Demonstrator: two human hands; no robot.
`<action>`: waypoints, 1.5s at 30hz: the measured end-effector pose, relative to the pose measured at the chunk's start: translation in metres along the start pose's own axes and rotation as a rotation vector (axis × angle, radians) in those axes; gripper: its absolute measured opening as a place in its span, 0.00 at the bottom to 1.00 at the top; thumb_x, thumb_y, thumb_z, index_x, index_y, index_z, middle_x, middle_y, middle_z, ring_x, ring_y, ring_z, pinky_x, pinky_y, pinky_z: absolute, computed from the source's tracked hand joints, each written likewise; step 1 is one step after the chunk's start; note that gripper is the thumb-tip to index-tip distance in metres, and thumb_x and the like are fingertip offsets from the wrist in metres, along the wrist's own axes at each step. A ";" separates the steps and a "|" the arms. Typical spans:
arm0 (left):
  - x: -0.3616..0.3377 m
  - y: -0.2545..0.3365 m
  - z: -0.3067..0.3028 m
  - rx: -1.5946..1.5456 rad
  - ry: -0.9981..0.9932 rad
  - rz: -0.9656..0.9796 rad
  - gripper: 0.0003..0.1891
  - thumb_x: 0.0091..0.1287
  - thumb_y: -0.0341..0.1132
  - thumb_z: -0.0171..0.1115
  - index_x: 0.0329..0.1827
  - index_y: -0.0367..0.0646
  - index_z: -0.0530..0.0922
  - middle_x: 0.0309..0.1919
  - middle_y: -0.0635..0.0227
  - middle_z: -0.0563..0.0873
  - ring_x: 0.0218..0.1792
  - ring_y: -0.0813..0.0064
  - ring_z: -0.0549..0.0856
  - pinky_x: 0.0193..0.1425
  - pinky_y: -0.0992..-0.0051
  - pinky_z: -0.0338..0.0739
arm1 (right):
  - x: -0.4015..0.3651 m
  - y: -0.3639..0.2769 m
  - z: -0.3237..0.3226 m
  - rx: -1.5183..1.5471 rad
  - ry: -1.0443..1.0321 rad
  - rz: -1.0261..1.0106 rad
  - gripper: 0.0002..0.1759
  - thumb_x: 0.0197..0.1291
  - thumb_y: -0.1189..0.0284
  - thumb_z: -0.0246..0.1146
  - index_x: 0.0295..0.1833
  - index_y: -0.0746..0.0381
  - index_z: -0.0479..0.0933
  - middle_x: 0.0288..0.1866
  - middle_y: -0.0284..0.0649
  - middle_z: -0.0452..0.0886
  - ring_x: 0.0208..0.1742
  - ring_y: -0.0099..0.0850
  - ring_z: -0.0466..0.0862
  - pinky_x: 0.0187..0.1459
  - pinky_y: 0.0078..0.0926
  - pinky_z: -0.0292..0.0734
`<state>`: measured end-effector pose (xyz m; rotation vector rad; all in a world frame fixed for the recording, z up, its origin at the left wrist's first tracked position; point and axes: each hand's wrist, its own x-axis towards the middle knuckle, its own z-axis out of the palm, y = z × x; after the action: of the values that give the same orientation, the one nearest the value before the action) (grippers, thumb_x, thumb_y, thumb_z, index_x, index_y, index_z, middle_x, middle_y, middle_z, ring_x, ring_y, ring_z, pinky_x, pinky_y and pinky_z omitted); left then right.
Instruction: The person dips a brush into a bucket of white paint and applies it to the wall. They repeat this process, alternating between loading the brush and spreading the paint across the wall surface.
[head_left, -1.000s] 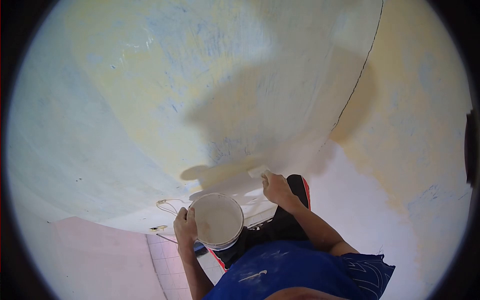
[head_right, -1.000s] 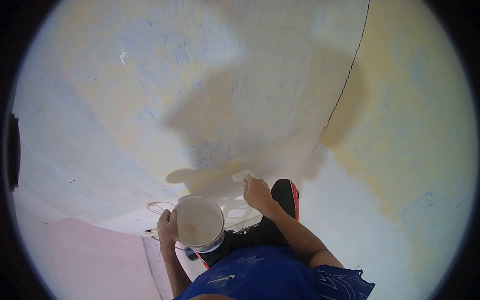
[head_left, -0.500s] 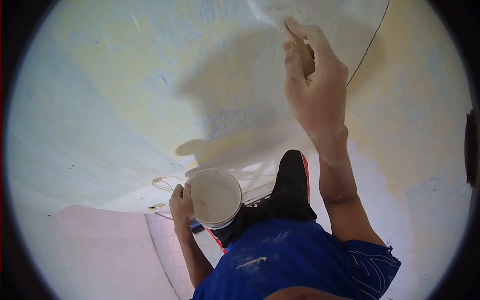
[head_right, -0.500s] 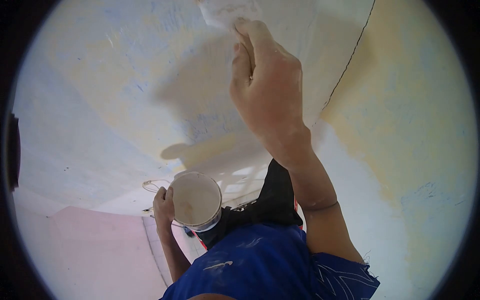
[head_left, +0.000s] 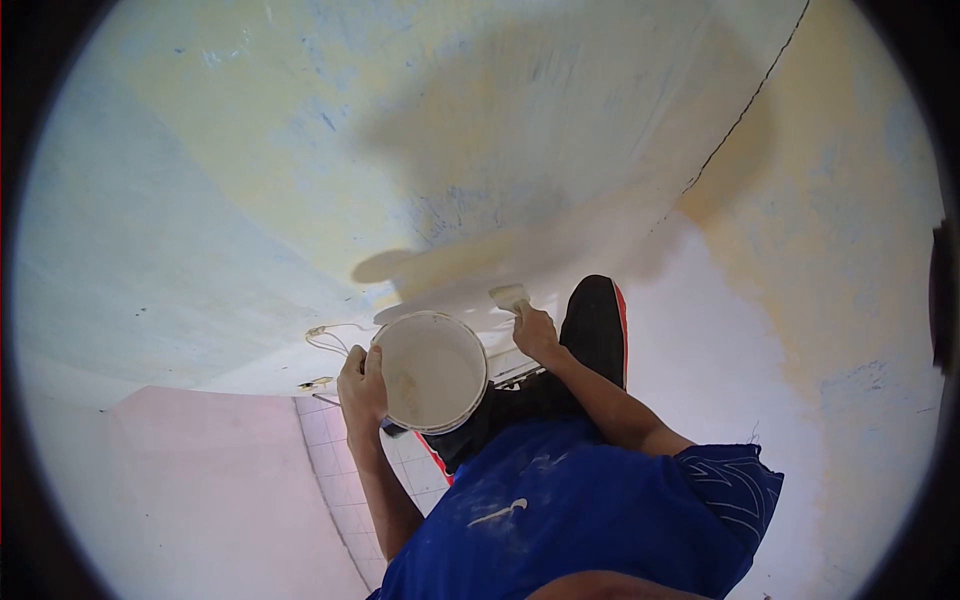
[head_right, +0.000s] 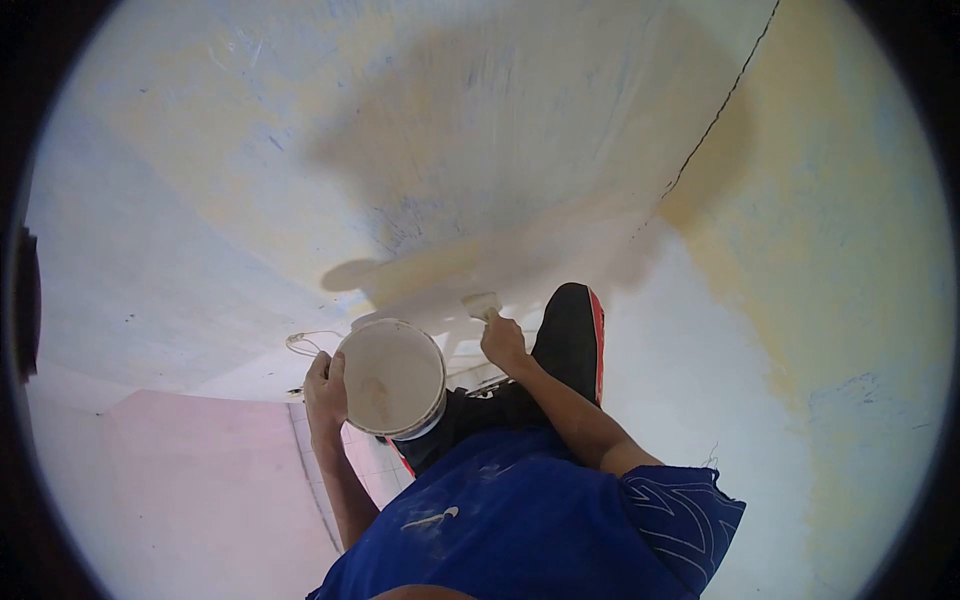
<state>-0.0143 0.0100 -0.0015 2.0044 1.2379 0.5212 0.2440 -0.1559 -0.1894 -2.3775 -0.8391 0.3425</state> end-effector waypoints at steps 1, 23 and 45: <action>0.000 -0.003 0.001 -0.016 0.008 -0.019 0.23 0.79 0.42 0.58 0.29 0.33 0.68 0.19 0.55 0.66 0.24 0.70 0.62 0.29 0.62 0.64 | 0.003 0.006 0.002 0.007 -0.021 0.019 0.14 0.72 0.68 0.59 0.59 0.61 0.77 0.42 0.59 0.87 0.45 0.61 0.87 0.50 0.59 0.81; 0.006 -0.008 0.007 -0.059 -0.020 -0.073 0.23 0.80 0.42 0.57 0.28 0.35 0.65 0.19 0.64 0.65 0.26 0.76 0.62 0.29 0.66 0.63 | 0.023 -0.086 -0.096 0.063 0.585 -0.455 0.30 0.71 0.76 0.62 0.77 0.64 0.69 0.36 0.46 0.77 0.27 0.45 0.82 0.29 0.40 0.83; 0.001 -0.011 0.004 -0.069 -0.008 -0.061 0.22 0.79 0.41 0.58 0.28 0.33 0.67 0.20 0.59 0.65 0.26 0.74 0.62 0.29 0.65 0.63 | -0.005 -0.127 -0.169 0.438 0.298 -0.086 0.18 0.70 0.77 0.63 0.64 0.62 0.81 0.42 0.50 0.89 0.38 0.36 0.89 0.44 0.34 0.82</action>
<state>-0.0179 0.0125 -0.0131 1.9035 1.2554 0.5189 0.2489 -0.1541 0.0220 -1.9179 -0.6464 0.1153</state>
